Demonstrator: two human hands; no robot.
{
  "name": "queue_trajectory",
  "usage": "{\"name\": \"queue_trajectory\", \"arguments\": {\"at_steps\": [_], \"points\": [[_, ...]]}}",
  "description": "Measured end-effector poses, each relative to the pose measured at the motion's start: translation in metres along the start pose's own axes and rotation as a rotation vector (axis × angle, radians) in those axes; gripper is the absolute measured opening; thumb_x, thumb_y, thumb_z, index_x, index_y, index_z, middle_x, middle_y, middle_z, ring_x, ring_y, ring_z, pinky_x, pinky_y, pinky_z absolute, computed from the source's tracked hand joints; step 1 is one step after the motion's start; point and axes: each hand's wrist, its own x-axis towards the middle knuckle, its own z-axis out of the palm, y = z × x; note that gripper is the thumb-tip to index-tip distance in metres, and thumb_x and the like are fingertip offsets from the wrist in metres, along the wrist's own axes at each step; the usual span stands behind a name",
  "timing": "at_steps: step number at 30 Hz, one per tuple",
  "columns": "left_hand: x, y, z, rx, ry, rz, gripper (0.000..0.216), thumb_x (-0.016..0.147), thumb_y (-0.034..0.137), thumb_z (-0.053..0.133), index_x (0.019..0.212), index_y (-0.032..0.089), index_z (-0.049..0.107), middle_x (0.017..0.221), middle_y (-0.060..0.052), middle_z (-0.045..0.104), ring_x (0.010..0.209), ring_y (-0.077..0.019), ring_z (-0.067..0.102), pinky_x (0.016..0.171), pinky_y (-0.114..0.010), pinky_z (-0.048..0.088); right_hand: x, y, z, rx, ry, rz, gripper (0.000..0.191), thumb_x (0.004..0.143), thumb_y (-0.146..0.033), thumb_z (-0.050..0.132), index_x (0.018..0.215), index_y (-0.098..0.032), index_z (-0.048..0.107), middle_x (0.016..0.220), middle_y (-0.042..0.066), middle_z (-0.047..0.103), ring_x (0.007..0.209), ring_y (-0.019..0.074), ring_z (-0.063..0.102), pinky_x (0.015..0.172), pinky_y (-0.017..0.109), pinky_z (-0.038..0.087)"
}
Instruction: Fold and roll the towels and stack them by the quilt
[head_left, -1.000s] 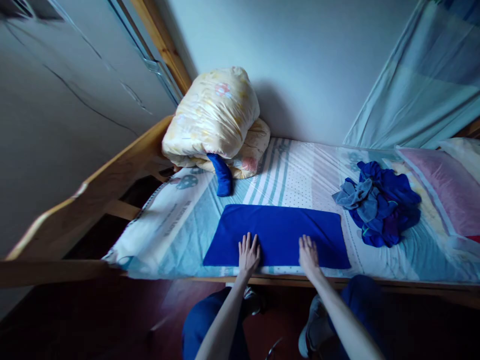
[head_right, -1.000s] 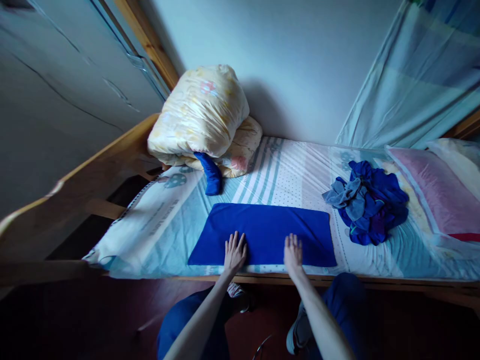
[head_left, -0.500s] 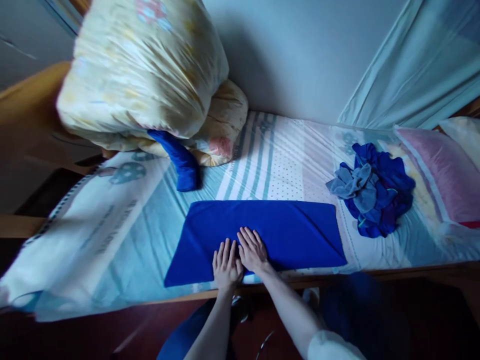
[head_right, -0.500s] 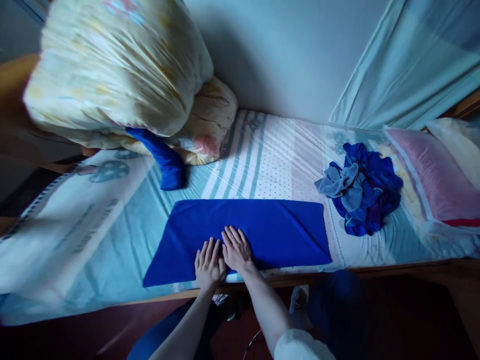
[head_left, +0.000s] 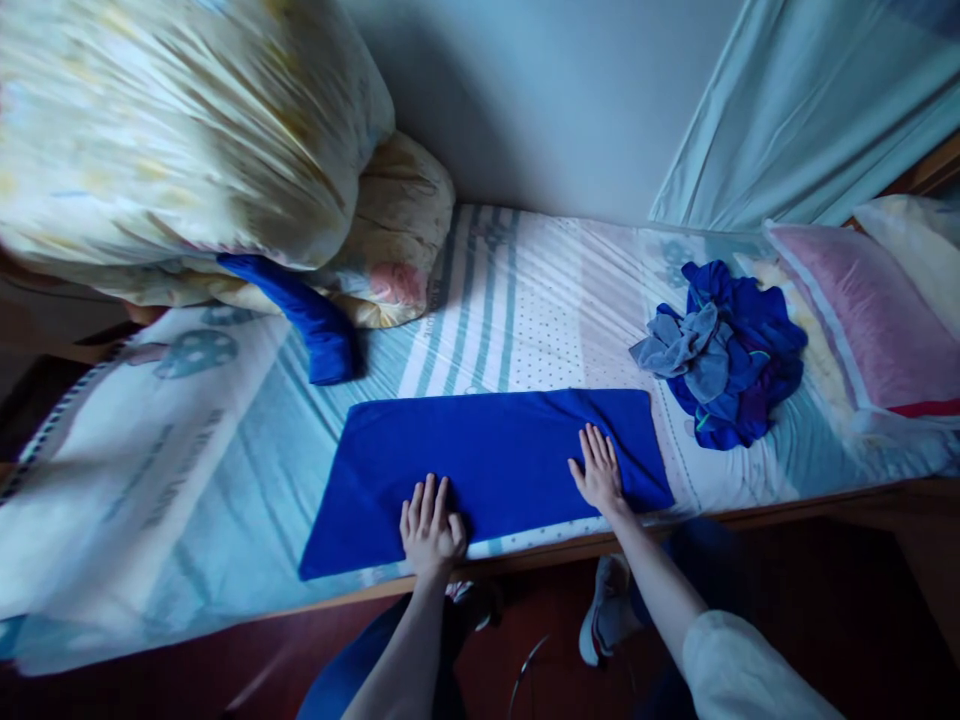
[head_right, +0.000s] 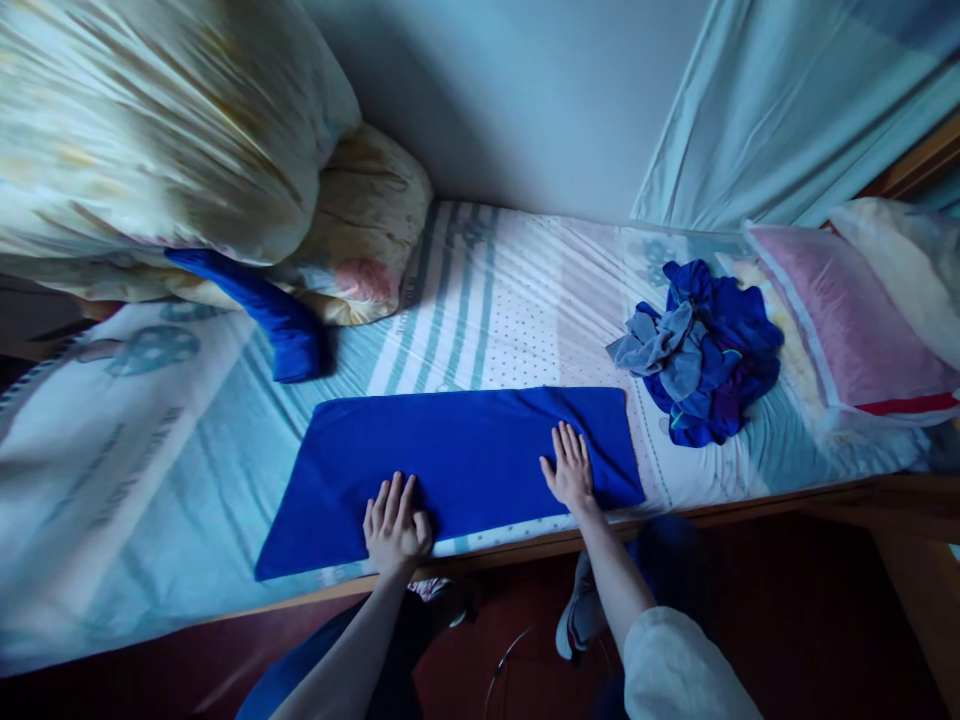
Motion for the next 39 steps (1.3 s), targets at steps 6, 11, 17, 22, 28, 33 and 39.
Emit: {"name": "queue_trajectory", "arguments": {"at_steps": [6,11,17,22,28,33,39], "points": [[0.0,0.002,-0.002,0.017,0.01,0.024,0.069,0.09,0.024,0.043,0.159,0.023,0.036,0.164,-0.009,0.039,0.152,-0.0299,0.034,0.125,-0.054,0.025,-0.018,0.067,-0.014,-0.112,0.038,0.114,0.065,0.104,-0.04,0.032,0.161,-0.008,0.027,0.166,0.016,0.032,0.156,0.0245,0.024,0.126,0.047,0.02],[0.0,0.001,-0.001,0.014,0.011,0.018,0.067,0.091,0.024,0.042,0.157,0.022,0.039,0.163,-0.009,0.04,0.152,-0.0292,0.034,0.125,-0.053,0.025,-0.022,0.106,-0.015,-0.068,0.055,0.136,0.062,0.105,-0.038,0.027,0.159,-0.009,0.031,0.164,0.015,0.037,0.154,0.0224,0.03,0.124,0.044,0.027],[0.001,0.0,0.0,-0.004,0.022,0.007,0.068,0.089,0.024,0.044,0.157,0.023,0.04,0.162,-0.008,0.041,0.151,-0.0287,0.035,0.125,-0.053,0.026,-0.007,0.128,-0.017,0.007,0.062,0.202,0.059,0.106,-0.036,0.019,0.154,-0.013,0.043,0.158,0.013,0.046,0.15,0.0206,0.038,0.122,0.041,0.032],[0.001,0.001,0.0,-0.011,0.022,0.001,0.067,0.089,0.025,0.044,0.156,0.023,0.042,0.162,-0.008,0.042,0.151,-0.0288,0.036,0.126,-0.052,0.025,0.017,0.148,-0.025,0.061,0.227,0.382,0.058,0.101,-0.043,0.038,0.148,-0.01,0.049,0.151,0.021,0.053,0.141,0.0275,0.048,0.116,0.045,0.038],[0.001,0.002,0.0,-0.034,0.01,-0.04,0.069,0.088,0.025,0.046,0.156,0.024,0.042,0.163,-0.006,0.04,0.151,-0.0301,0.036,0.126,-0.054,0.023,0.081,0.174,-0.043,0.425,0.252,0.495,0.053,0.088,-0.039,0.06,0.13,-0.006,0.061,0.1,0.018,0.076,0.086,0.0245,0.069,0.085,0.037,0.055],[0.001,0.004,-0.001,-0.05,0.01,-0.032,0.07,0.087,0.024,0.047,0.157,0.024,0.041,0.164,-0.007,0.038,0.152,-0.0306,0.034,0.126,-0.055,0.022,0.121,0.187,-0.061,0.439,0.114,0.487,0.029,0.086,-0.025,0.059,0.107,-0.01,0.071,0.089,0.013,0.076,0.077,0.0209,0.066,0.079,0.034,0.054],[0.001,0.003,0.0,-0.07,-0.013,-0.064,0.071,0.086,0.026,0.048,0.156,0.023,0.042,0.164,-0.007,0.038,0.152,-0.0323,0.033,0.126,-0.056,0.021,0.084,0.112,-0.041,0.048,0.307,0.418,0.044,0.099,-0.026,0.041,0.136,-0.014,0.061,0.145,0.021,0.056,0.133,0.0319,0.048,0.111,0.05,0.038]]}}
